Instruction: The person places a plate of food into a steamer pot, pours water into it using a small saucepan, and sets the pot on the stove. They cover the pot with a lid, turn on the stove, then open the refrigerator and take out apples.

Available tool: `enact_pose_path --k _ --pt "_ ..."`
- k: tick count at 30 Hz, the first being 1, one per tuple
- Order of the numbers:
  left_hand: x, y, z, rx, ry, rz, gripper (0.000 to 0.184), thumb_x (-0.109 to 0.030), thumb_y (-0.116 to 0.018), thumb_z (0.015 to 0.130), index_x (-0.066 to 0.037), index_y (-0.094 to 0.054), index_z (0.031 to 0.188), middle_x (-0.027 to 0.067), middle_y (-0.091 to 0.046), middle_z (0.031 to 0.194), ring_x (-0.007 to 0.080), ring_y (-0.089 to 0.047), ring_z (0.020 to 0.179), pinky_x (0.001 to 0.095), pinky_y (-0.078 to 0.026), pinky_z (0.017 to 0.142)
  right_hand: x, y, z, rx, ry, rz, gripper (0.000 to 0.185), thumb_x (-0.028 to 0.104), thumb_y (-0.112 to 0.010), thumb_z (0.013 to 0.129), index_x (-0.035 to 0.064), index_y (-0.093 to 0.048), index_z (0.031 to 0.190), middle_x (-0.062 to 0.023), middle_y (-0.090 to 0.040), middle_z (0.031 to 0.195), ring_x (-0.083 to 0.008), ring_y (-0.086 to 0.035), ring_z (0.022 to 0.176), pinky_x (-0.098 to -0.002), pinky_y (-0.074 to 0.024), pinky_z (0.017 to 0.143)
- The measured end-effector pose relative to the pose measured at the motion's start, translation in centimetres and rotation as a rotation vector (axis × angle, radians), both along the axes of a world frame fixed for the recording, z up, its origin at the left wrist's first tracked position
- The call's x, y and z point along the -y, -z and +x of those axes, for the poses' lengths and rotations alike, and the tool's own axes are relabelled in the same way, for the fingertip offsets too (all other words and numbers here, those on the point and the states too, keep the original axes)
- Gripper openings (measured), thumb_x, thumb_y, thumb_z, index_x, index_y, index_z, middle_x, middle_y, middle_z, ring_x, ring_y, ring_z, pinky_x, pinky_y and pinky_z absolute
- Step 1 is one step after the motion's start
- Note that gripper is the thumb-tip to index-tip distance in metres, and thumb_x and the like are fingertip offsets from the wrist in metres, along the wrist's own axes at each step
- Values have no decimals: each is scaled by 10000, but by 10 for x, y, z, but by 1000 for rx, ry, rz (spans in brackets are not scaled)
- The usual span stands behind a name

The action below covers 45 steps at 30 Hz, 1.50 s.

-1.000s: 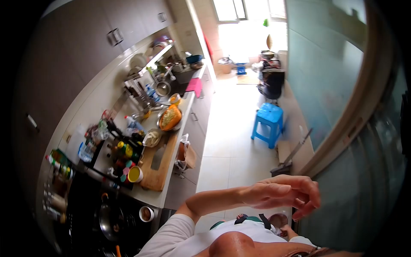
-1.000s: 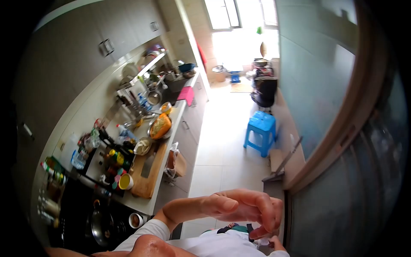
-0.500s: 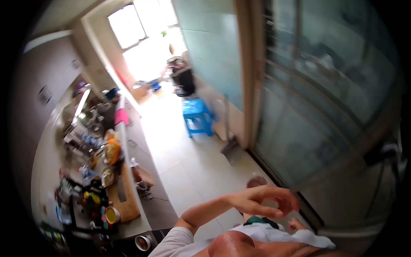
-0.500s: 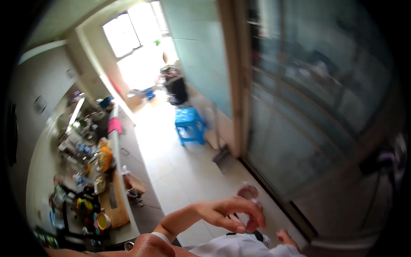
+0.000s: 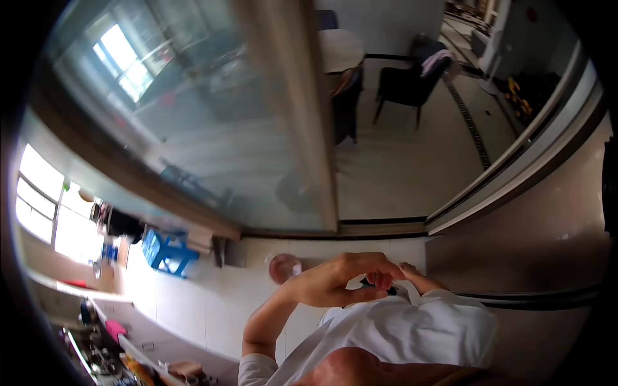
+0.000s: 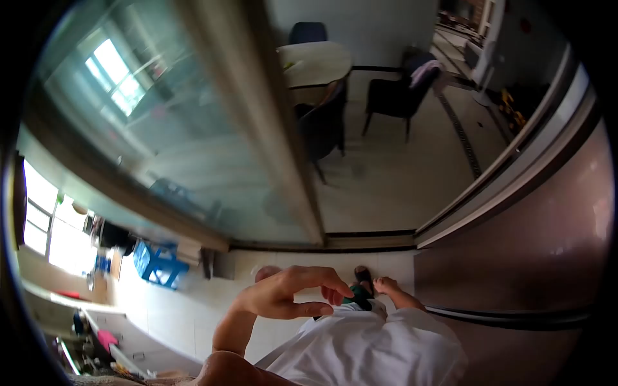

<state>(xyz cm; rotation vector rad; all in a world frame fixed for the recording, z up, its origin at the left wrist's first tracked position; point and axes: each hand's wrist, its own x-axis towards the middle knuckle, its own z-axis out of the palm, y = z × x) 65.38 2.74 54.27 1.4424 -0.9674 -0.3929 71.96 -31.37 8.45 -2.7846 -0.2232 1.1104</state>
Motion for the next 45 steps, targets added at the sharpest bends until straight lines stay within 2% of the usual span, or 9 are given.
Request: enact_pose_path --k 1,12,15,19,25,32,35,38,45 --pt "25 3 36 -12 34 30 287 -71 -613 862 4 -572 1136 83 -599 947 173 -567 850 308 -470 767 28 68 26 -2 -121 -97 378 287 -342 890 120 -611 1098 -125 -604 1152 -331 -580 1040 -486 -445 900" --pt "283 -25 292 -51 422 -20 252 -61 -558 895 -10 -551 1142 45 -579 978 130 -538 900 256 -440 785 272 -32 146 793 576 300 233 101 -472 818 -14 -529 1012 -218 -606 955 -356 -603 898 -414 -484 779" --pt "333 -25 318 7 480 -1 250 -64 -560 894 -30 -554 1142 44 -559 1038 138 -530 957 259 -444 806 281 -72 122 316 1115 478 233 88 -499 794 -2 -542 1004 -193 -635 851 -318 -639 712 -394 -504 647" --pt "405 -27 368 39 511 -73 234 -77 -557 902 -56 -564 1135 39 -523 1131 138 -507 1044 267 -446 829 290 13 85 227 941 453 241 89 -540 797 32 -556 1031 -118 -619 802 -182 -626 593 -331 -513 488" --pt "516 -19 449 -116 321 -152 214 -116 -560 910 -53 -568 1115 18 -570 1052 103 -524 993 256 -454 798 265 48 23 19 660 306 308 212 -624 755 130 -648 1052 -148 -644 1023 -304 -623 914 -407 -506 797" --pt "625 -13 507 -172 266 -161 318 -210 -562 907 -81 -543 1197 39 -580 1128 129 -513 1060 298 -431 860 257 -35 19 -311 1512 378 262 167 -484 817 121 -637 1024 -93 -650 1015 -231 -679 737 -344 -573 582" --pt "670 -14 517 -219 371 -109 359 -244 -544 915 -104 -523 1245 54 -566 1163 156 -491 1103 329 -388 922 284 15 19 77 798 261 258 121 -588 757 120 -646 1008 -61 -653 999 -211 -670 780 -304 -552 716" --pt "712 -22 517 -258 514 -168 463 -220 -527 904 -82 -429 1335 85 -476 1322 211 -432 1217 346 -306 1032 284 -13 69 321 1189 634 229 128 -482 890 52 -562 1090 -80 -647 885 -167 -655 710 -266 -509 546" --pt "762 -44 503 -313 649 -318 547 -99 -443 851 -39 -298 1375 101 -404 1377 226 -364 1276 342 -273 1069 260 -106 138 362 1472 658 278 169 -478 898 28 -551 1127 -88 -653 871 -183 -666 733 -312 -528 617"
